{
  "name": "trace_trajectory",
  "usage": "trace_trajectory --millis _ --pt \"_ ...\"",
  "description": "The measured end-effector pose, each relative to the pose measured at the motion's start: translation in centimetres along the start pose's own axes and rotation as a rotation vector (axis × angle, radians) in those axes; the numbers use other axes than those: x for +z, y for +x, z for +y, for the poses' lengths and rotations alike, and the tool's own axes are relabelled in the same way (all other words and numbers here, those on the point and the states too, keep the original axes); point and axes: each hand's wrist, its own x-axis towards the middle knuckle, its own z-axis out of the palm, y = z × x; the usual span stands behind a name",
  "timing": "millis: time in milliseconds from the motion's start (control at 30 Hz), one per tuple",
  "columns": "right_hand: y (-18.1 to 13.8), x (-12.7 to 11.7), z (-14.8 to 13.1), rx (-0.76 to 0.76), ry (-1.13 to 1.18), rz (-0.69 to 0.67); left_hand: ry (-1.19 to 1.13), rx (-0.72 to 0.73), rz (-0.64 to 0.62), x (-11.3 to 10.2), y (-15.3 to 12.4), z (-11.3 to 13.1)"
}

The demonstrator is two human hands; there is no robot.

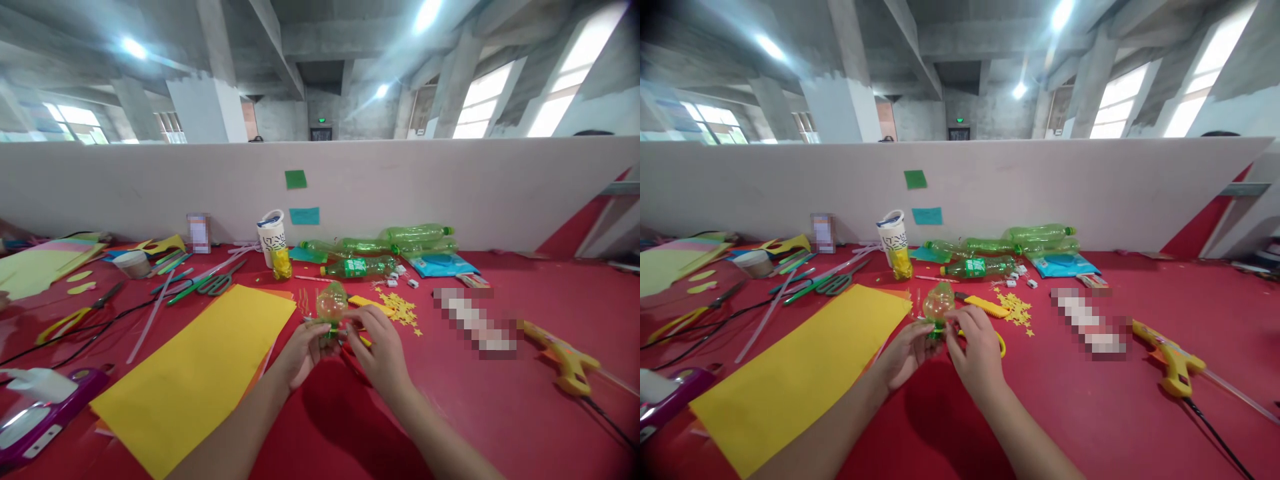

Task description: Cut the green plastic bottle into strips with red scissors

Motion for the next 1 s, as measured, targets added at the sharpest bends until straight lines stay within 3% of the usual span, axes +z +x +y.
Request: trace_trajectory --millis 767,900,1000 --pt "0.3 0.7 -0.2 0.211 0.163 -0.017 0.154 -0.026 0.021 0.3 0.1 -0.5" --pt "0.2 0.7 -0.1 0.162 0.139 -0.01 0.132 -0.031 0.001 0.4 0.0 -0.7" --pt "0.1 0.5 -0.3 0.033 0.108 -0.026 0.052 -0.044 0.007 0.4 -0.2 -0.5"
